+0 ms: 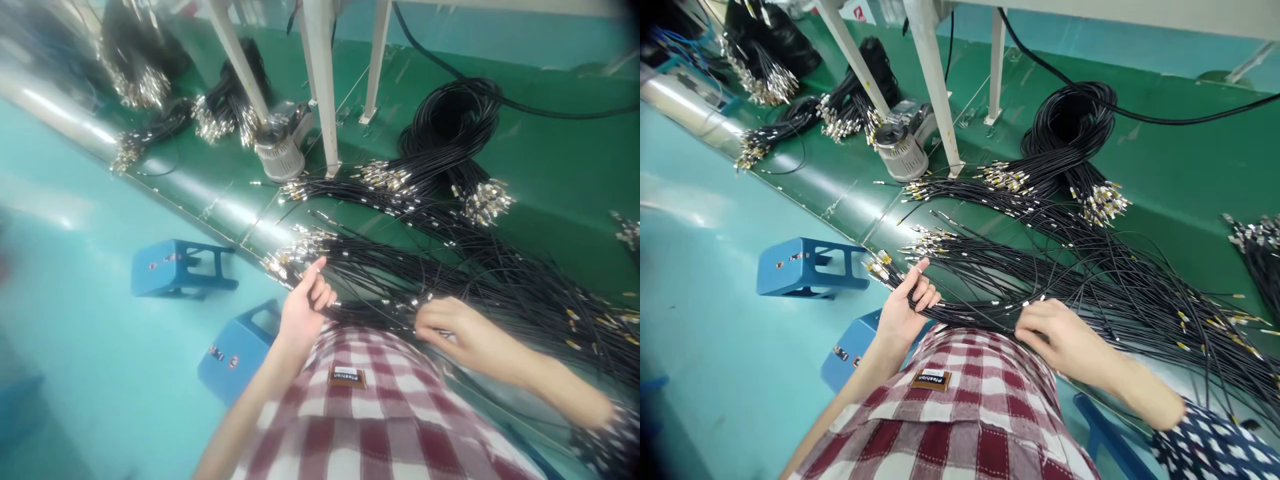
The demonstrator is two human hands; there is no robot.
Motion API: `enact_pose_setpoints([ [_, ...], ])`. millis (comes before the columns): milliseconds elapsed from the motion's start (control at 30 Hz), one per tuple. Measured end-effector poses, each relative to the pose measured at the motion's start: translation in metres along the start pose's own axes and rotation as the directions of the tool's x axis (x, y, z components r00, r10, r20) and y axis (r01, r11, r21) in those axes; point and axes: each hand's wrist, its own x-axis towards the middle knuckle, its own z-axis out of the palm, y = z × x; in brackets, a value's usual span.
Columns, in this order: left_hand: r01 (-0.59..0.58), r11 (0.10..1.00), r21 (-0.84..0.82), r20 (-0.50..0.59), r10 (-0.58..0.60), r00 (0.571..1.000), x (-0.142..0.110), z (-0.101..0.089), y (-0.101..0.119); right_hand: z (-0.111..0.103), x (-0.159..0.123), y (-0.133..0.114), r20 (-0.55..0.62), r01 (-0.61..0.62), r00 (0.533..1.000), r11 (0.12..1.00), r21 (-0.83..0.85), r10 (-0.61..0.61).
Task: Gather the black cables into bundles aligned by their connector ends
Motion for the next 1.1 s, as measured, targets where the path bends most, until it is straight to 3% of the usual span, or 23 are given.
enact_pose_setpoints([
  [100, 0.017, 1.000, 0.020, 0.033, -0.018, 0.999, 0.000, -0.001, -0.001, 0.006, -0.003, 0.000, -0.067, -0.041, 0.997, 0.998, 0.036, 0.044],
  [333, -0.020, 0.997, 0.069, 0.086, 0.014, 0.996, -0.007, 0.005, -0.004, 0.027, 0.054, -0.044, -0.149, -0.050, 0.987, 0.995, 0.083, 0.062],
  [367, -0.014, 0.997, 0.080, 0.078, 0.008, 0.997, -0.008, 0.003, -0.004, 0.028, 0.061, -0.046, -0.124, -0.031, 0.992, 0.997, 0.075, 0.040],
  [433, 0.021, 0.995, 0.099, 0.032, -0.025, 0.999, -0.008, -0.004, -0.005, 0.026, 0.078, -0.043, 0.041, 0.046, 0.998, 0.994, 0.096, -0.050],
  [500, 0.063, 0.995, 0.079, -0.015, -0.062, 0.998, -0.007, -0.013, -0.005, 0.021, 0.100, -0.030, 0.242, 0.079, 0.961, 0.973, 0.219, -0.132],
  [567, 0.090, 0.996, 0.020, -0.035, -0.090, 0.995, -0.006, -0.021, -0.005, 0.018, 0.128, -0.008, 0.265, 0.003, 0.962, 0.968, 0.252, -0.072],
  [633, 0.084, 0.996, -0.041, -0.039, -0.086, 0.996, -0.006, -0.028, -0.006, 0.021, 0.157, 0.021, 0.041, -0.134, 0.990, 0.990, 0.032, 0.133],
  [667, 0.072, 0.995, -0.065, -0.037, -0.075, 0.997, -0.006, -0.030, -0.006, 0.024, 0.170, 0.035, -0.064, -0.201, 0.979, 0.976, -0.087, 0.196],
  [767, 0.033, 0.990, -0.136, -0.022, -0.036, 0.999, -0.007, -0.034, -0.009, 0.037, 0.197, 0.066, -0.143, -0.249, 0.964, 0.949, -0.192, 0.224],
  [933, 0.031, 0.979, -0.202, -0.082, -0.049, 0.995, -0.007, -0.035, -0.012, 0.035, 0.189, 0.070, -0.191, -0.239, 0.959, 0.961, -0.141, 0.210],
  [1033, -0.002, 0.993, -0.114, -0.092, -0.009, 0.996, -0.004, -0.028, -0.009, 0.021, 0.157, 0.051, -0.173, -0.198, 0.958, 0.965, 0.172, 0.227],
  [1100, -0.017, 0.999, -0.033, -0.078, 0.015, 0.997, -0.001, -0.021, -0.007, 0.012, 0.132, 0.035, -0.114, -0.172, 0.963, 0.882, 0.439, 0.245],
])
